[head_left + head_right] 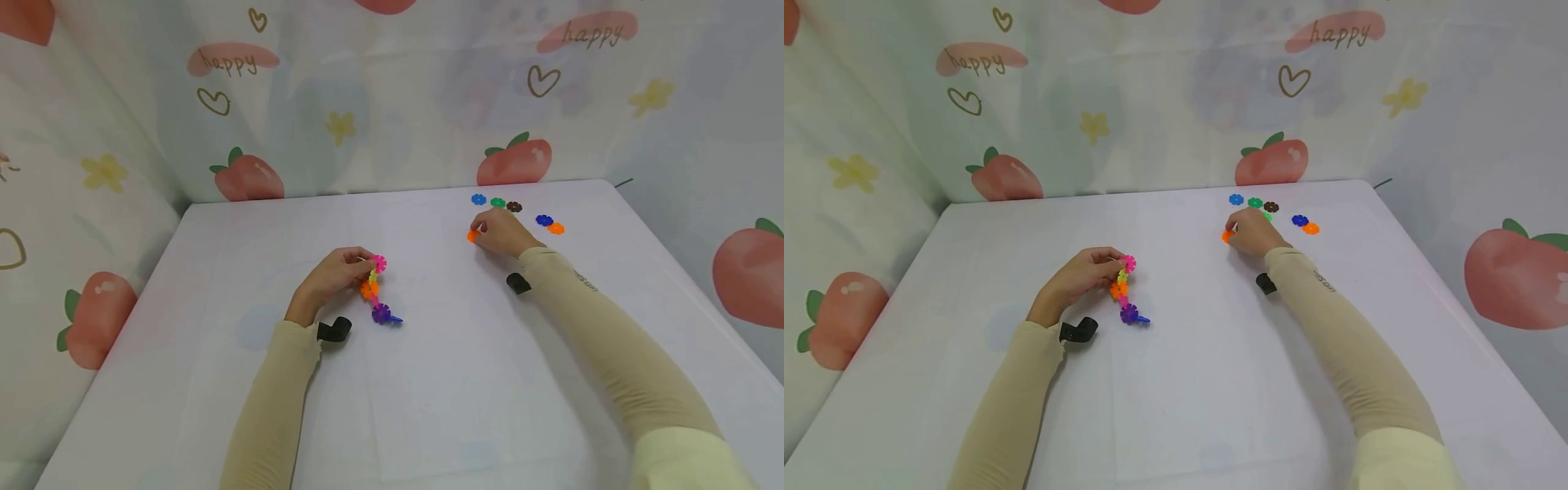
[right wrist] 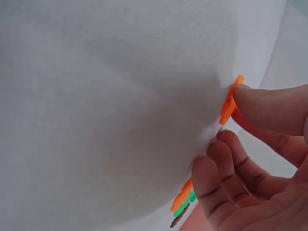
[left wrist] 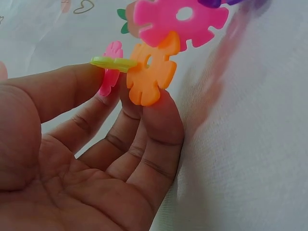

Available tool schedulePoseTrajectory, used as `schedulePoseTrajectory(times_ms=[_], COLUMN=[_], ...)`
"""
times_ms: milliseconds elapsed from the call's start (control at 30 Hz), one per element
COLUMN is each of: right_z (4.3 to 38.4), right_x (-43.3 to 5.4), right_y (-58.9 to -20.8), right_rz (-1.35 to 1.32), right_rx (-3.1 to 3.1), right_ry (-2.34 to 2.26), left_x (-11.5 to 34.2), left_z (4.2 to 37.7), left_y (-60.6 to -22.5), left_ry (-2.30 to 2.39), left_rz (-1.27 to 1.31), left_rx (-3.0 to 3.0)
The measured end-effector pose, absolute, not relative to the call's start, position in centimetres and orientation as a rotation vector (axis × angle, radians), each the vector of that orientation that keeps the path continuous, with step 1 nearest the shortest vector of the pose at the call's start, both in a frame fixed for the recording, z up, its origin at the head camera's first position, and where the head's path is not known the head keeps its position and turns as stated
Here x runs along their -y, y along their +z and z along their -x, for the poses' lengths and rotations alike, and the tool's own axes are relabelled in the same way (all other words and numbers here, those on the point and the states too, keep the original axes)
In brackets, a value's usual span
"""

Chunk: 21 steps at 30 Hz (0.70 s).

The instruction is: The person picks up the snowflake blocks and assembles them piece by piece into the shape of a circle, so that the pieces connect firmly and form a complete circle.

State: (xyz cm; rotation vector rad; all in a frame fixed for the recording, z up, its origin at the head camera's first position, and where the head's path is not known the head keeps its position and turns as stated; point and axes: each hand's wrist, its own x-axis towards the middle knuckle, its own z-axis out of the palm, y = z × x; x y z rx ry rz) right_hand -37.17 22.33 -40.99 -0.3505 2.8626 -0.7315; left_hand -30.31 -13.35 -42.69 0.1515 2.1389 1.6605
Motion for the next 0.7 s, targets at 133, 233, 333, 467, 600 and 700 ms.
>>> schedulePoseTrajectory(times_ms=[133,233,333,467,600,700], right_z=[37.2,37.3,37.2,37.0,36.6,36.3], right_x=[-22.2,-22.1,-22.1,-22.3,-22.4,-22.4], right_y=[-41.0,-41.1,-41.2,-41.4,-41.5,-41.5], right_rz=[0.321,0.296,0.29,0.287,0.258,0.244], right_rx=[-2.847,-2.835,-2.847,-2.865,-2.864,-2.859], right_ry=[-0.725,-0.736,-0.765,-0.847,-0.965,-1.041], left_x=[13.4,13.5,13.5,13.4,13.4,13.4], left_z=[30.4,30.4,30.3,30.2,30.3,30.3], left_y=[-42.7,-42.7,-42.6,-42.5,-42.6,-42.8], left_ry=[1.673,1.667,1.66,1.651,1.642,1.634], left_rz=[-0.168,-0.176,-0.169,-0.153,-0.161,-0.171], left_rx=[-2.118,-2.119,-2.125,-2.132,-2.142,-2.152])
